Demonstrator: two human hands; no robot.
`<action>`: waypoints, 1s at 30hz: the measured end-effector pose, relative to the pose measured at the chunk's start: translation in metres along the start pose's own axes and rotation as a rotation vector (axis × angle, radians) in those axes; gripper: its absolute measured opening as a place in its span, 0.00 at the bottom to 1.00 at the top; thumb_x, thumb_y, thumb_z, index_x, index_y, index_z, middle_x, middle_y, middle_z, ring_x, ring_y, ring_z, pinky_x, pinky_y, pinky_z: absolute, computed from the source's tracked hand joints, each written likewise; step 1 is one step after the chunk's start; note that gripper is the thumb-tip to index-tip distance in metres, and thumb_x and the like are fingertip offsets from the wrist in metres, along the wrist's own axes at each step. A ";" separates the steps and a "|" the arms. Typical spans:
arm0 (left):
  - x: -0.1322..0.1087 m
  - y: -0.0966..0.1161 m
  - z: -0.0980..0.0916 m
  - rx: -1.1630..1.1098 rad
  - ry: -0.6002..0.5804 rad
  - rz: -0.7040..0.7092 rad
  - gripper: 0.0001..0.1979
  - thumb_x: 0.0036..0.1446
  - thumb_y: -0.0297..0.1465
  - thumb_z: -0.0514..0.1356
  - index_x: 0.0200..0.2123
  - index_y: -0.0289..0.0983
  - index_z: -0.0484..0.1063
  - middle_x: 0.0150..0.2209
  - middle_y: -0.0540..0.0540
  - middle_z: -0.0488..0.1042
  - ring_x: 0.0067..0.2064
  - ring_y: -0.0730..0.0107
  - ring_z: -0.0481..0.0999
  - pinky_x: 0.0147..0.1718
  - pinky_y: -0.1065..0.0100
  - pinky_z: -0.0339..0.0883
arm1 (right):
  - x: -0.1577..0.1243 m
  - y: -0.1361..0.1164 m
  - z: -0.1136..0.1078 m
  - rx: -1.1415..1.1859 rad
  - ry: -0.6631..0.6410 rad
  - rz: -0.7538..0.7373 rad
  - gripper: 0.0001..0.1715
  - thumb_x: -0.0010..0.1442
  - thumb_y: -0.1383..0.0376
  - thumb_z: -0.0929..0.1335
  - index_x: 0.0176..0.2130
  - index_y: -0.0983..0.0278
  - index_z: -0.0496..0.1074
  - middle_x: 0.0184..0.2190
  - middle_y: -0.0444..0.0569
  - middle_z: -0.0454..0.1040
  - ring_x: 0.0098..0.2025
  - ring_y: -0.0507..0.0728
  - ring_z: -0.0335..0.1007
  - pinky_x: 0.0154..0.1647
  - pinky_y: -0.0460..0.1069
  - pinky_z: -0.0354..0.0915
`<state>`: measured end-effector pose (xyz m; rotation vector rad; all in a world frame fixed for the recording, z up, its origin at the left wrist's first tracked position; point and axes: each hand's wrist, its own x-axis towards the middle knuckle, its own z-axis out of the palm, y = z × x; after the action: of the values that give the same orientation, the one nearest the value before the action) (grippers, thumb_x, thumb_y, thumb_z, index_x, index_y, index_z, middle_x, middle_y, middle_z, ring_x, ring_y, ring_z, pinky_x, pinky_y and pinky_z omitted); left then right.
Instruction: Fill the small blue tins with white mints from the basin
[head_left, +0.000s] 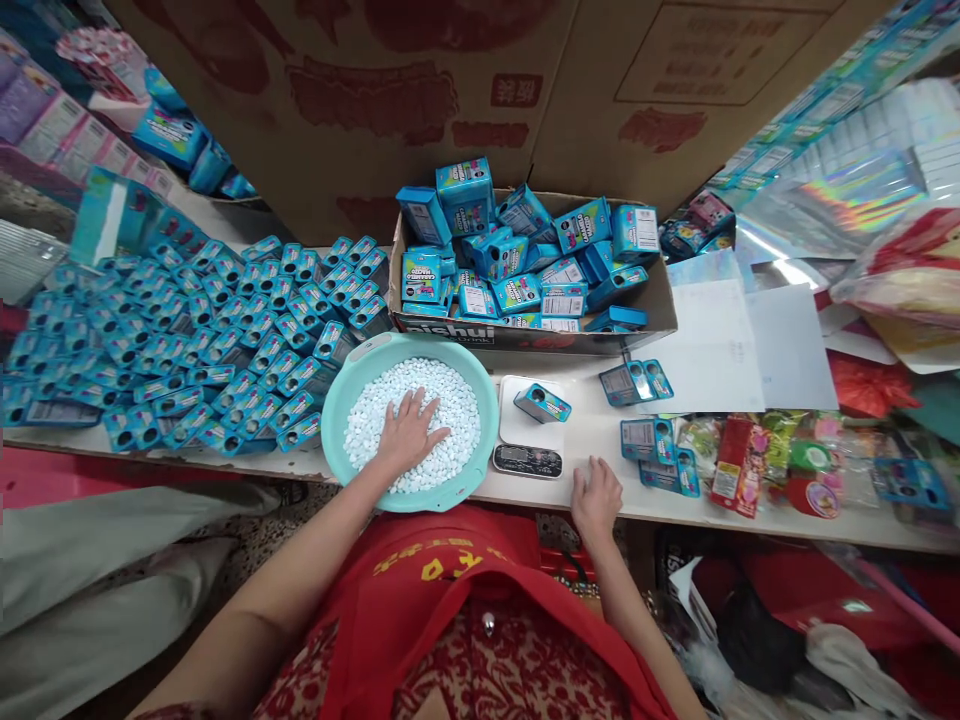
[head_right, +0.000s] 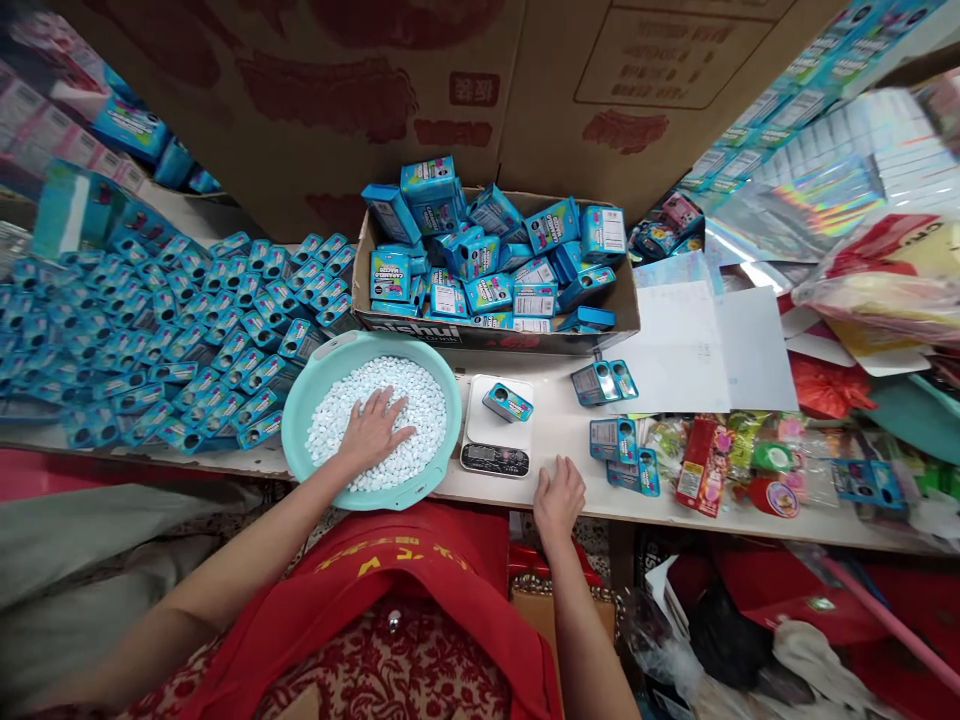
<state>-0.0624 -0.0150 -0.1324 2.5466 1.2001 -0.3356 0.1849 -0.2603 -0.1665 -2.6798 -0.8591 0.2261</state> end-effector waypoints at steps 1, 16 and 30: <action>0.000 0.000 0.000 0.001 -0.001 -0.001 0.34 0.60 0.52 0.41 0.64 0.42 0.53 0.68 0.41 0.46 0.68 0.50 0.44 0.61 0.43 0.41 | -0.006 0.001 0.004 -0.062 -0.032 0.019 0.33 0.62 0.53 0.54 0.54 0.74 0.65 0.57 0.68 0.62 0.58 0.71 0.56 0.53 0.66 0.57; -0.002 0.001 0.000 -0.017 0.015 -0.007 0.33 0.60 0.51 0.42 0.64 0.42 0.54 0.68 0.41 0.46 0.68 0.51 0.44 0.61 0.43 0.40 | -0.034 0.006 0.030 -0.340 -0.003 -0.078 0.39 0.64 0.52 0.52 0.64 0.75 0.51 0.65 0.70 0.48 0.66 0.74 0.38 0.56 0.74 0.49; -0.005 0.008 -0.007 0.029 0.070 -0.035 0.27 0.61 0.46 0.47 0.60 0.41 0.60 0.62 0.37 0.57 0.60 0.48 0.56 0.55 0.47 0.52 | -0.034 0.011 0.033 -0.304 0.005 -0.097 0.40 0.64 0.50 0.52 0.64 0.74 0.51 0.64 0.71 0.47 0.66 0.76 0.37 0.55 0.76 0.48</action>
<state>-0.0583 -0.0208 -0.1227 2.5846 1.2748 -0.2752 0.1554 -0.2803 -0.1997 -2.9019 -1.0966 0.0700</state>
